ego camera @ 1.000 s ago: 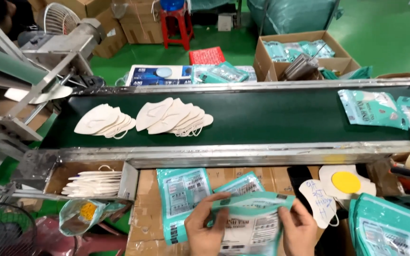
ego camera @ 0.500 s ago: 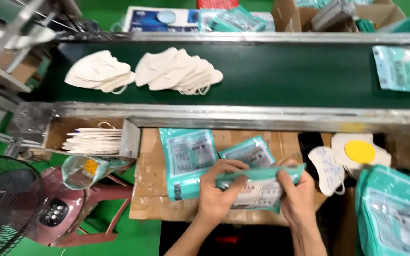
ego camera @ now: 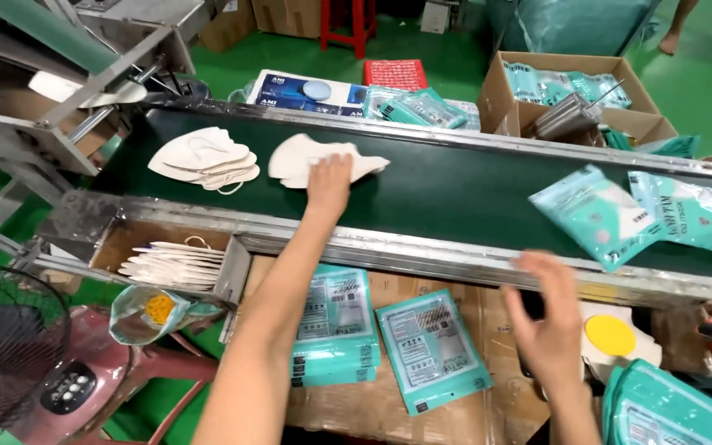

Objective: Packing several face masks into plastic bags on a conveyor belt line.

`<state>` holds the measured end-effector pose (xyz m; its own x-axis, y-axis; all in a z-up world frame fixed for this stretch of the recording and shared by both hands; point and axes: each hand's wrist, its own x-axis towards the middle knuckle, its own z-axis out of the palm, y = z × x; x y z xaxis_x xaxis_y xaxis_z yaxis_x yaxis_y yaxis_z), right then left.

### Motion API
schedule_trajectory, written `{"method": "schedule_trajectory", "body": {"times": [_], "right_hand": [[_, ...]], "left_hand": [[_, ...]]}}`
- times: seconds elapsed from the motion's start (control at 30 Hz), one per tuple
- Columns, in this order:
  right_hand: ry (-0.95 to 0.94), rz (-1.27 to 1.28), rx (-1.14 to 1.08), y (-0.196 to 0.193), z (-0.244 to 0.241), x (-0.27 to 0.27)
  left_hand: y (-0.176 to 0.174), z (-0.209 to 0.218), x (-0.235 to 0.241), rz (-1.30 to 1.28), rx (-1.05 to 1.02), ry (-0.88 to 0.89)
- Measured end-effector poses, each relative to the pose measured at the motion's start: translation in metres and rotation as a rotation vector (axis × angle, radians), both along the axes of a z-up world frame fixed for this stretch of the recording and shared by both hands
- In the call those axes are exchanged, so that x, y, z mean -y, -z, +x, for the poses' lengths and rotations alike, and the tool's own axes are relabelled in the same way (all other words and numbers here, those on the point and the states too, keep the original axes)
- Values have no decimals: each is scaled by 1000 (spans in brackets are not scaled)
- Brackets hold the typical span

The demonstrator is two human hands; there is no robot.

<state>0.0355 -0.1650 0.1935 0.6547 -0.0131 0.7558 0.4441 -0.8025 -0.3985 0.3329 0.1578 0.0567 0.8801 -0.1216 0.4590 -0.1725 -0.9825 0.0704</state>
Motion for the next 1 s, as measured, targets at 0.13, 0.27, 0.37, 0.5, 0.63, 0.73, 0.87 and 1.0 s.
{"method": "schedule_trajectory", "body": {"times": [0.13, 0.27, 0.37, 0.5, 0.63, 0.73, 0.87, 1.0], "right_hand": [[-16, 226, -239, 27, -17, 2], [-140, 279, -331, 57, -35, 19], [-195, 373, -478, 109, -58, 52], [-63, 469, -626, 131, -71, 67], [-265, 437, -711, 113, -73, 36], [-242, 390, -793, 114, -70, 42], [-38, 152, -596, 119, -79, 43], [-174, 458, -785, 130, -73, 35]], "left_hand": [[-69, -131, 76, -417, -128, 510], [-78, -257, 131, -316, -102, 1053], [-92, -294, 133, -484, -306, 1035], [-69, -301, 132, -743, -253, 873], [36, -310, 146, -847, -561, 861], [75, -303, 149, -974, -928, 566], [42, -309, 155, -773, -605, 753], [20, -304, 157, -914, -568, 810]]}}
